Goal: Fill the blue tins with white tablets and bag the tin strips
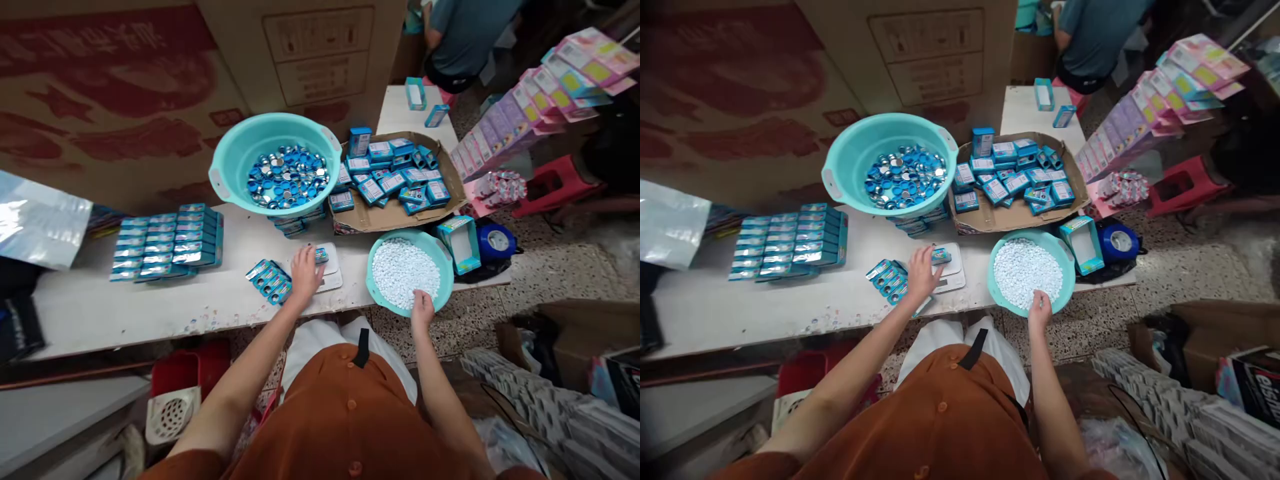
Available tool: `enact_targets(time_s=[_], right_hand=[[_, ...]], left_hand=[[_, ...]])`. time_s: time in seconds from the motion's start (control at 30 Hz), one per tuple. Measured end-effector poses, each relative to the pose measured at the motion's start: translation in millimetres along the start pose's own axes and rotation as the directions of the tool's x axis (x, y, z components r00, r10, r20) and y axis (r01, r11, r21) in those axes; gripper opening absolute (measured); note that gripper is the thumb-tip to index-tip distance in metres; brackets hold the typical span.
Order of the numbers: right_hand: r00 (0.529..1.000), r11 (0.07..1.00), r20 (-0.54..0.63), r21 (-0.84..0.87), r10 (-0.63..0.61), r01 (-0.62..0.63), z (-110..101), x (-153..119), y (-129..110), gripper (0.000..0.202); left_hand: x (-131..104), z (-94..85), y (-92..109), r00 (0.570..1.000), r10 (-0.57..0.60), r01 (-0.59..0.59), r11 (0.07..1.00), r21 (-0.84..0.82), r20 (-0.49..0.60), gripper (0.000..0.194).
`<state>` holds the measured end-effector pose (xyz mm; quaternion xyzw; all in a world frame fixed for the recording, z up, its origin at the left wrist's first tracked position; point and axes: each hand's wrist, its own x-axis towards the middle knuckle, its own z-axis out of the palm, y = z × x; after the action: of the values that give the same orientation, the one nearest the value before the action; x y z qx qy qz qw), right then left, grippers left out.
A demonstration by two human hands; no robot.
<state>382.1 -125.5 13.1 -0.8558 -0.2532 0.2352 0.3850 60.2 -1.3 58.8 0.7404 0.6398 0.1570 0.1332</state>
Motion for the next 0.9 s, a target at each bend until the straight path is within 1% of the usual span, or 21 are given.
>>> enact_targets(time_s=[0.07,0.13,0.23,0.3,0.33,0.37,0.43,0.5,0.53,0.6,0.67,0.7,0.77,0.83,0.9], right_hand=[[1.000,1.000,0.012,-0.027,-0.002,0.002,-5,0,2,0.042],[0.999,0.998,0.029,-0.044,-0.031,0.032,-7,1,2,0.042],[0.993,0.995,0.077,-0.048,-0.087,0.091,-3,5,-1,0.040],[0.987,0.991,0.102,-0.042,-0.122,0.127,3,8,-4,0.040],[0.985,0.989,0.108,-0.037,-0.137,0.141,6,9,-7,0.039],[0.983,0.988,0.112,-0.032,-0.149,0.153,9,10,-9,0.039],[0.980,0.986,0.117,-0.019,-0.163,0.166,15,12,-12,0.039],[0.978,0.986,0.127,-0.008,-0.163,0.166,20,12,-13,0.038],[0.978,0.987,0.134,-0.006,-0.161,0.163,22,12,-13,0.037],[0.976,0.987,0.148,-0.004,-0.158,0.160,26,10,-14,0.036],[0.972,0.986,0.167,-0.003,-0.165,0.168,30,8,-16,0.036],[0.969,0.985,0.179,-0.002,-0.172,0.175,32,7,-17,0.036],[0.960,0.981,0.208,0.001,-0.189,0.193,34,5,-22,0.036],[0.951,0.978,0.229,0.005,-0.206,0.210,36,4,-27,0.035],[0.946,0.976,0.244,0.012,-0.214,0.218,37,4,-31,0.035]], left_hand=[[5,4.0,-13,0.999,-0.011,0.009,0.997,0.079,0.030,0.058],[10,10.2,-16,0.994,0.002,-0.016,0.992,0.129,0.110,0.057],[19,15.5,-15,0.978,-0.024,-0.015,0.983,0.183,0.207,0.040],[18,11.0,-16,0.976,-0.040,-0.003,0.981,0.193,0.216,0.031],[14,5.8,-17,0.978,-0.037,-0.001,0.984,0.179,0.204,0.030],[5,-1.2,-19,0.984,-0.035,0.007,0.987,0.158,0.177,0.031],[-21,-18.1,-22,0.993,-0.062,0.051,0.993,0.110,0.099,0.034],[-57,-33.9,-25,0.991,-0.130,0.127,0.989,0.077,0.034,0.036],[-76,-39.8,-26,0.986,-0.163,0.162,0.985,0.067,0.020,0.036],[-112,-45.7,-30,0.973,-0.230,0.229,0.971,0.064,0.021,0.035],[-138,-43.8,-36,0.957,-0.288,0.284,0.956,0.074,0.045,0.034],[-146,-40.7,-39,0.949,-0.311,0.306,0.948,0.080,0.055,0.034],[-155,-31.9,-46,0.937,-0.344,0.338,0.936,0.094,0.059,0.033],[-154,-22.6,-53,0.930,-0.364,0.357,0.927,0.113,0.045,0.033],[-148,-14.7,-59,0.929,-0.367,0.359,0.923,0.137,0.037,0.034]])
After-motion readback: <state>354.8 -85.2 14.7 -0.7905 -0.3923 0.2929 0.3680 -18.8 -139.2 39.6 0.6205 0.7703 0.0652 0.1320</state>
